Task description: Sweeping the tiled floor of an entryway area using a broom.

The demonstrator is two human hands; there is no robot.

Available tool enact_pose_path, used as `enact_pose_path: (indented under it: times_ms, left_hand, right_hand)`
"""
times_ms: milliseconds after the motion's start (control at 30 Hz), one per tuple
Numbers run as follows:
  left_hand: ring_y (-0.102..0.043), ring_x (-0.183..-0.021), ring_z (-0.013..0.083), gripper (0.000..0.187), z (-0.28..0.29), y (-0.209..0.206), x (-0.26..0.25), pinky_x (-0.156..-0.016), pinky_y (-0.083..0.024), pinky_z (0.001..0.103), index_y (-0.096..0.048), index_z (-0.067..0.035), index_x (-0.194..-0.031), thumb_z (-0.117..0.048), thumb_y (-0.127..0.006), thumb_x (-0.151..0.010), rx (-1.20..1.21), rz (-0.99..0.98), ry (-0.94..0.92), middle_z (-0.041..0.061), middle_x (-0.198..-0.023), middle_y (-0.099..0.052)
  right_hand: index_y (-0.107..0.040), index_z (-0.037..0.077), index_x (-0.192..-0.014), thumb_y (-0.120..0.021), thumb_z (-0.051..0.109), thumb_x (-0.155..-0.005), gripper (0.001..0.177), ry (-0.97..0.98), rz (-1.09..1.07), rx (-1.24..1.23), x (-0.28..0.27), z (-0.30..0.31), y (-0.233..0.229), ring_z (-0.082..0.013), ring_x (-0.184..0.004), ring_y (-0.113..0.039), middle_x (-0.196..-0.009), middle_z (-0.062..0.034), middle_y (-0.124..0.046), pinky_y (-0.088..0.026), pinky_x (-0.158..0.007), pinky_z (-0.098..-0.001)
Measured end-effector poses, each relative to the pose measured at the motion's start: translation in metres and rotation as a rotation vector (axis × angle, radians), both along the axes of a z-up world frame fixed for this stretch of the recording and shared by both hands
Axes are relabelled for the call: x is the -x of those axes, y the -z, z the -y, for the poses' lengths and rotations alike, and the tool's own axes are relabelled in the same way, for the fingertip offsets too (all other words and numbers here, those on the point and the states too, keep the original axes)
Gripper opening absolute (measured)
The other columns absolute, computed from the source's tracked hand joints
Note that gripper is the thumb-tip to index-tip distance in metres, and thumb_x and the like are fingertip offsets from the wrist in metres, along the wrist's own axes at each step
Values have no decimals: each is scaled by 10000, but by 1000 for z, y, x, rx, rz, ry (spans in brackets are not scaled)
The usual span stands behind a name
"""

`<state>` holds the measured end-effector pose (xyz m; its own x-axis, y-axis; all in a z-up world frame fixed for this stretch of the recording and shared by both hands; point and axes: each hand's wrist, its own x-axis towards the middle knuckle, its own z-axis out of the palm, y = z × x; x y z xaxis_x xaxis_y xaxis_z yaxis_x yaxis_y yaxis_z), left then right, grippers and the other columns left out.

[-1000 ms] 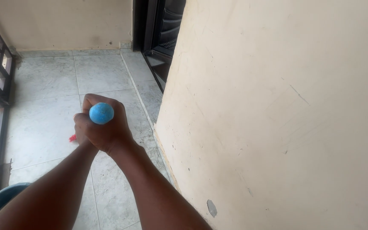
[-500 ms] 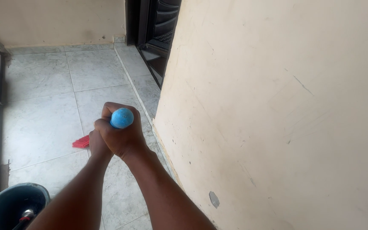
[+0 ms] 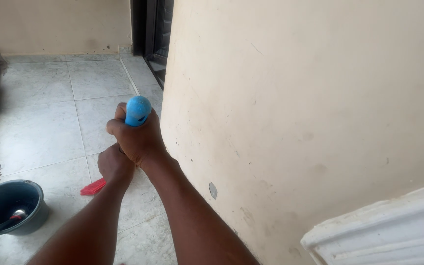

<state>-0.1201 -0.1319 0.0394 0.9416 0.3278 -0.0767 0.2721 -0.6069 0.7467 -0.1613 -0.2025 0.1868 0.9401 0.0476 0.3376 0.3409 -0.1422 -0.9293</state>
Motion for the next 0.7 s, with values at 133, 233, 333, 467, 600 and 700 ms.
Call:
enact_pose_path:
  times_ms: [133, 233, 333, 467, 600, 700]
  left_hand:
    - [-688, -783, 333, 307, 18, -22, 37, -733, -513, 482, -737, -58, -845, -299, -617, -992, 79, 133, -59, 162, -815, -725]
    - [-687, -749, 307, 345, 23, -34, 51, -710, -514, 463, -716, -59, -799, -328, -631, -997, 97, 157, -111, 143, -795, -719]
    - [-690, -744, 264, 316, 23, -36, 48, -677, -517, 448, -716, -54, -785, -310, -658, -961, 126, 159, -189, 103, -786, -717]
    - [-692, -704, 213, 331, 20, -29, 20, -611, -511, 409, -692, -58, -796, -329, -654, -983, 191, 167, -221, 80, -770, -724]
    - [-697, -686, 205, 335, 16, -31, -22, -582, -508, 393, -665, -56, -808, -343, -664, -979, 166, 183, -199, 84, -771, -727]
    - [-699, -687, 207, 336, 7, -34, -59, -573, -506, 387, -648, -65, -827, -364, -662, -980, 155, 195, -183, 86, -773, -723]
  right_hand:
    - [-505, 121, -591, -638, 31, -698, 193, -56, -50, -77, 40, 15, -34, -109, -487, -519, -547, -14, -568, -439, -465, -315]
    - [-523, 130, -601, -660, 40, -696, 189, -60, -14, -56, 58, 19, -45, -101, -493, -540, -544, -11, -575, -461, -484, -308]
    - [-511, 136, -611, -676, 58, -712, 208, -108, -3, -45, 64, 18, -47, -95, -504, -555, -550, -5, -574, -479, -495, -305]
    - [-508, 129, -617, -686, 80, -725, 214, -115, 29, -45, 55, 14, -43, -102, -512, -565, -557, -13, -580, -490, -505, -310]
    - [-535, 132, -654, -695, 116, -747, 185, -76, 120, -29, 20, 5, -32, -106, -564, -581, -597, -14, -608, -515, -558, -315]
    - [-550, 139, -669, -701, 145, -759, 176, -42, 107, -52, -16, -4, -27, -109, -565, -593, -609, -10, -622, -543, -568, -328]
